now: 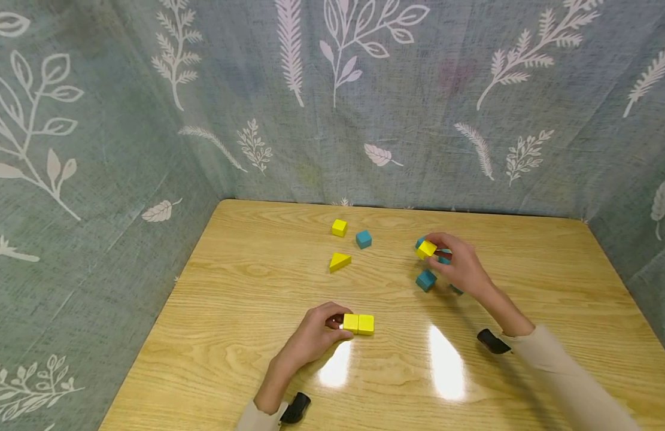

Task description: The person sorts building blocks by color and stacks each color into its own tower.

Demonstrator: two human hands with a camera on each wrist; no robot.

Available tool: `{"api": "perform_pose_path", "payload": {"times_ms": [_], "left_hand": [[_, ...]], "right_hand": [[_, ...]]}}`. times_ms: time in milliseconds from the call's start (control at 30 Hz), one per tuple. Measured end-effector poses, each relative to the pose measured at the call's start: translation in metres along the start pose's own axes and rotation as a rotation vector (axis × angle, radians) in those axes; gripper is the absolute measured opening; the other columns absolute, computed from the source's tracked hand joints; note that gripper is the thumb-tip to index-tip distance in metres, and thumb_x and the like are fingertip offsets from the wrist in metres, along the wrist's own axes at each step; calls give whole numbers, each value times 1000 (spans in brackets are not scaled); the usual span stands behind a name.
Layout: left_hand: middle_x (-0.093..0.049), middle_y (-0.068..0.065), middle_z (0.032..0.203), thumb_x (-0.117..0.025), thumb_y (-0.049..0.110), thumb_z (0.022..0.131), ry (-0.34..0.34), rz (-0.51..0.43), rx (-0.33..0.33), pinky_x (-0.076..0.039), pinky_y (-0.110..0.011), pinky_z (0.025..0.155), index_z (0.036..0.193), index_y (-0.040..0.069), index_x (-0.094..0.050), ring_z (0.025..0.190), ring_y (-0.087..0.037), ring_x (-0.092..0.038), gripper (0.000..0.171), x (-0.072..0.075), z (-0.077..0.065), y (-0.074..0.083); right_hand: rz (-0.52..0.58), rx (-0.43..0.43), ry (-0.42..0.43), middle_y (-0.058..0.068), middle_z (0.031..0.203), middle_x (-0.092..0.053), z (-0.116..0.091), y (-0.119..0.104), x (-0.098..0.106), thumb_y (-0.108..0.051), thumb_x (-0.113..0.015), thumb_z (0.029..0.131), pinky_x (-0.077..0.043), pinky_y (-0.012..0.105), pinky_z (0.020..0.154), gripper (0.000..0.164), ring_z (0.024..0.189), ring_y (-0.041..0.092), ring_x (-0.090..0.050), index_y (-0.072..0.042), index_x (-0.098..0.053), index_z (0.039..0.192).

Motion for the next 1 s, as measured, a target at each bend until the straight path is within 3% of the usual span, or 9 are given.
{"api": "perform_pose_path", "payload": {"times_ms": [133, 400, 633, 867, 1000], "left_hand": [[-67, -2, 109, -80, 5, 89, 2, -1, 3, -58, -25, 82, 119, 4, -71, 94, -16, -64, 32, 0, 0, 0], [-67, -3, 110, -80, 5, 89, 3, -10, 3, -58, -26, 82, 120, 3, -71, 94, -16, -65, 32, -1, 0, -1], [-67, -4, 111, -79, 4, 89, -1, -20, 9, -58, -26, 83, 120, 3, -71, 95, -17, -65, 31, -1, 0, 0], [-67, -4, 111, -79, 4, 89, -1, -10, 5, -58, -25, 83, 121, 2, -70, 95, -18, -65, 32, 0, 0, 1], [-67, -4, 110, -79, 4, 90, -5, -9, 7, -57, -25, 82, 121, 2, -70, 94, -17, -64, 32, 0, 0, 1]], "right_hand": [[8, 1, -24, 26, 126, -61, -4, -9, -5, 10, -73, 90, -57, 49, 92, 43, 109, 42, -63, 8, -59, 131], [16, 83, -36, 25, 125, -62, -14, -22, -15, 13, -75, 86, -58, 47, 90, 46, 109, 43, -65, 9, -60, 130], [64, 93, -69, 24, 127, -61, -23, -32, -24, 13, -74, 87, -58, 37, 93, 46, 113, 41, -63, 7, -60, 130], [55, 138, -78, 20, 126, -64, -32, -39, -37, 11, -75, 88, -59, 46, 89, 45, 111, 37, -64, 4, -61, 130], [60, 161, -76, 16, 125, -65, -36, -42, -45, 10, -76, 87, -59, 43, 90, 45, 111, 34, -65, 3, -62, 130]]}}
Point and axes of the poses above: each hand's wrist, its own z-axis towards the middle knuckle, its own x-axis out of the back of the hand, y = z × x, the point moved 1 cm from there along z, towards the middle knuckle
